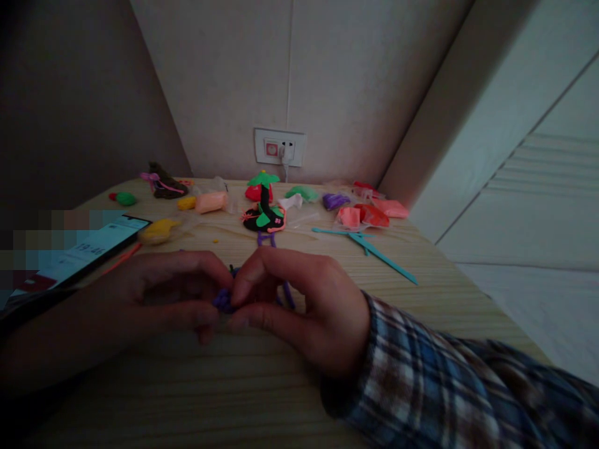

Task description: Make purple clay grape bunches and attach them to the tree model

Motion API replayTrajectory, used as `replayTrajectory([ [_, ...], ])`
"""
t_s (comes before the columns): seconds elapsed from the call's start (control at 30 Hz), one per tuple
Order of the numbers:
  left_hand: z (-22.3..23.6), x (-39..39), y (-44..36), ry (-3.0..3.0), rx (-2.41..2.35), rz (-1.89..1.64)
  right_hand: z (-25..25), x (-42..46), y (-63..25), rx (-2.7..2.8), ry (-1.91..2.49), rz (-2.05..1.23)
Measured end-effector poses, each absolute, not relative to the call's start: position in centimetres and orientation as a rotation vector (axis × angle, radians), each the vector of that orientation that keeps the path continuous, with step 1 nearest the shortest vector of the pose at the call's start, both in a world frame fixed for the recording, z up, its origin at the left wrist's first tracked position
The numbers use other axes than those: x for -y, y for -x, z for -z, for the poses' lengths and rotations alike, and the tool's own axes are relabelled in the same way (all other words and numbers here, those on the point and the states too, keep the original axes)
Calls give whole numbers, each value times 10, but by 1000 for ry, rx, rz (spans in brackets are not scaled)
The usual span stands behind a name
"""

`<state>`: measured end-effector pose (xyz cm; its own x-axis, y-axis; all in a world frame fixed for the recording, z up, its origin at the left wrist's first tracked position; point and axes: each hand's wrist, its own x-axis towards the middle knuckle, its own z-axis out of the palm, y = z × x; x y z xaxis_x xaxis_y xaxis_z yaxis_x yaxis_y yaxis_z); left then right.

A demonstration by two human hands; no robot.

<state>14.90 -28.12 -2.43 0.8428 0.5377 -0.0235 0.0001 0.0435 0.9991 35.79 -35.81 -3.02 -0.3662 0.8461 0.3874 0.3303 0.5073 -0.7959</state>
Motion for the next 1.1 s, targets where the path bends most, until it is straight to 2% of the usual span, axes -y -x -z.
replayTrajectory([
  [0.23, 26, 280, -148, -1488, -417, -474, 26, 359, -365, 1956, 1023, -761],
  [0.43, 19, 282, -149, -1511, -507, -445, 27, 356, -367, 2182, 1178, -572],
  [0.67, 23, 279, -148, -1510, -474, -471, 27, 357, -374, 2342, 1351, -500],
  [1.1, 32, 277, -144, -1501, -402, -477, 29, 358, -372, 2293, 1253, -477],
])
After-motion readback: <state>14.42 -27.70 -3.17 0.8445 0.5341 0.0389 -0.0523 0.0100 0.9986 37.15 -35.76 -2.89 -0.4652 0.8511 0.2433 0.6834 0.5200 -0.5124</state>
